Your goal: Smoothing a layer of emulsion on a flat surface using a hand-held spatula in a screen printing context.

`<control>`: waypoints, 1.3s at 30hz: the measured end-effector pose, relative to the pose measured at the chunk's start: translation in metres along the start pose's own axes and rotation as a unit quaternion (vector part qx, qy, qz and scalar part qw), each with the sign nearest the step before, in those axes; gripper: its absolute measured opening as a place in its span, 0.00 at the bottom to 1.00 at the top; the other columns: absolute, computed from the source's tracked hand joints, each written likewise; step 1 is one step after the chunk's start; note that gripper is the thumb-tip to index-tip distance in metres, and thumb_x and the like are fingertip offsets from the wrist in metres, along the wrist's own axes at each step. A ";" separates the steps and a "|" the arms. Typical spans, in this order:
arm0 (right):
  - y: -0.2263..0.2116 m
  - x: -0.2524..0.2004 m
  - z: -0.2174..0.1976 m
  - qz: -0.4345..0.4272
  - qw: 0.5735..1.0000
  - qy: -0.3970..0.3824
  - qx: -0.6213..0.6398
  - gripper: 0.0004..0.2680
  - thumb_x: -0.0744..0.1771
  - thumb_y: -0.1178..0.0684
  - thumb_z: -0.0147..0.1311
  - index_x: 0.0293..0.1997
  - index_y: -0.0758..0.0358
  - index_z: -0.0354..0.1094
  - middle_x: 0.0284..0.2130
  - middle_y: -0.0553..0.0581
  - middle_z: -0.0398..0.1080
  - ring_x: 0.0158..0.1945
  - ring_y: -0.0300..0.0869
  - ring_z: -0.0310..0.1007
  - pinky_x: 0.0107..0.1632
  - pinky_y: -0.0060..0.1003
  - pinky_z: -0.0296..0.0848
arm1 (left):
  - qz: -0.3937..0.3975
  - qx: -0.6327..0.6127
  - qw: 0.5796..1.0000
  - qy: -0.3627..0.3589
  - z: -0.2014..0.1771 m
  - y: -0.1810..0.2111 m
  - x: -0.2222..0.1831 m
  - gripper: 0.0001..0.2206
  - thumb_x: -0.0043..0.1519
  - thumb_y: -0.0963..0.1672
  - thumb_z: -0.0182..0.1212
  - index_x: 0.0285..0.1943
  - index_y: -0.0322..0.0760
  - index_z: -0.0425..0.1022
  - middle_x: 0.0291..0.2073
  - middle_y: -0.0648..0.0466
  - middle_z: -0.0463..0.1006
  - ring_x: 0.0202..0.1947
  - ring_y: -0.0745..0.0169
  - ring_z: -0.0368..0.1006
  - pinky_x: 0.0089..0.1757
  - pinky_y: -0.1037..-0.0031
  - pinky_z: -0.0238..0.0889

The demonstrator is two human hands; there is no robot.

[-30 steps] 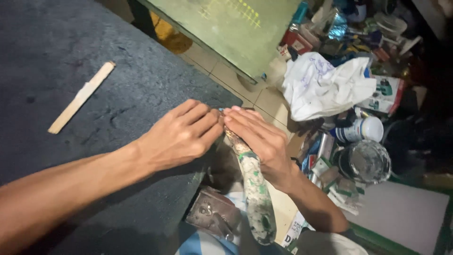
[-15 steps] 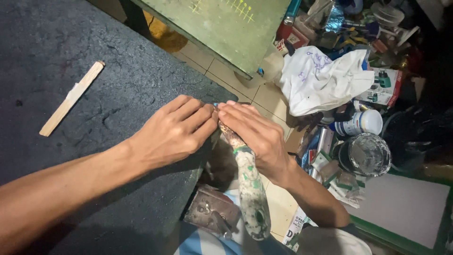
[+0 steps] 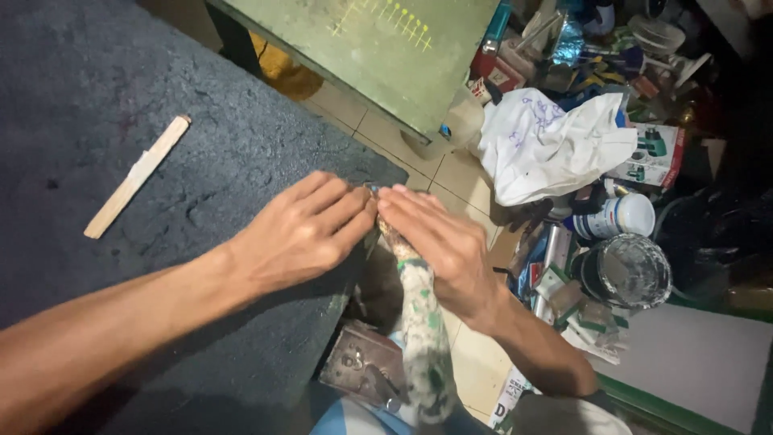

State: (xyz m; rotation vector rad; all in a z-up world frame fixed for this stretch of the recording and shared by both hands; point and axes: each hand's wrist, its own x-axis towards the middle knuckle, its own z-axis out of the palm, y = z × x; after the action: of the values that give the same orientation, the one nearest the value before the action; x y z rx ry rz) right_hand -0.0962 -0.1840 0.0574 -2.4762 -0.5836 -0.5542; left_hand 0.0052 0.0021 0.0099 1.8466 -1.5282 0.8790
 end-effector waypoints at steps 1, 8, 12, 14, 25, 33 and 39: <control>-0.004 0.001 -0.001 -0.003 1.000 0.001 0.001 0.10 0.69 0.58 0.56 0.52 0.74 0.74 0.48 0.74 0.77 0.54 0.62 0.78 0.56 0.57 0.76 | 0.000 0.004 1.000 0.000 0.000 0.001 0.001 0.10 0.67 0.37 0.53 0.37 0.32 0.80 0.29 0.45 0.78 0.31 0.53 0.75 0.40 0.67 0.70; -0.007 0.011 0.000 0.013 0.999 -0.005 -0.041 0.10 0.70 0.56 0.53 0.52 0.73 0.74 0.50 0.71 0.76 0.56 0.61 0.77 0.57 0.55 0.76 | -0.020 0.003 1.000 -0.007 0.003 -0.006 0.002 0.08 0.67 0.38 0.55 0.36 0.33 0.79 0.28 0.48 0.77 0.31 0.55 0.75 0.40 0.69 0.70; -0.008 0.009 0.007 0.002 0.997 0.010 -0.079 0.08 0.69 0.61 0.55 0.50 0.74 0.75 0.48 0.72 0.77 0.54 0.61 0.78 0.55 0.54 0.77 | -0.022 0.016 1.000 -0.003 0.000 -0.004 0.002 0.09 0.68 0.38 0.54 0.36 0.33 0.79 0.29 0.47 0.78 0.31 0.56 0.74 0.39 0.70 0.69; -0.016 0.003 0.003 0.001 0.997 0.012 -0.070 0.08 0.69 0.59 0.54 0.51 0.73 0.75 0.50 0.71 0.77 0.55 0.61 0.78 0.56 0.54 0.77 | -0.016 0.006 1.000 0.000 -0.002 0.003 -0.001 0.08 0.67 0.38 0.55 0.36 0.33 0.80 0.29 0.46 0.79 0.31 0.55 0.75 0.39 0.69 0.70; -0.010 0.004 0.007 0.015 0.996 0.009 -0.087 0.09 0.70 0.57 0.53 0.50 0.73 0.74 0.50 0.69 0.77 0.56 0.59 0.78 0.58 0.51 0.76 | -0.022 0.007 1.000 0.002 0.002 -0.001 0.002 0.10 0.69 0.38 0.53 0.37 0.32 0.79 0.31 0.47 0.78 0.32 0.54 0.75 0.40 0.69 0.70; -0.020 -0.010 0.007 0.038 0.992 -0.050 -0.112 0.16 0.73 0.53 0.38 0.61 0.77 0.66 0.58 0.73 0.71 0.62 0.63 0.75 0.63 0.55 0.77 | 0.023 0.024 0.997 -0.071 -0.008 -0.008 0.000 0.05 0.70 0.38 0.54 0.46 0.30 0.76 0.41 0.47 0.78 0.38 0.55 0.72 0.41 0.68 0.67; -0.029 -0.002 0.014 0.046 0.983 -0.041 -0.173 0.11 0.70 0.69 0.48 0.59 0.76 0.68 0.55 0.73 0.74 0.59 0.60 0.78 0.60 0.50 0.80 | 0.020 0.048 0.995 -0.081 -0.010 -0.010 -0.002 0.03 0.69 0.38 0.57 0.45 0.32 0.76 0.42 0.49 0.79 0.39 0.56 0.73 0.42 0.69 0.68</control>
State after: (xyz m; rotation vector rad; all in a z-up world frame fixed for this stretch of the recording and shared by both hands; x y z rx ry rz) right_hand -0.1092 -0.1541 0.0569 -2.8486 -0.4301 -0.5578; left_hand 0.0134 0.0129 0.0139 2.0050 -1.6510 0.8517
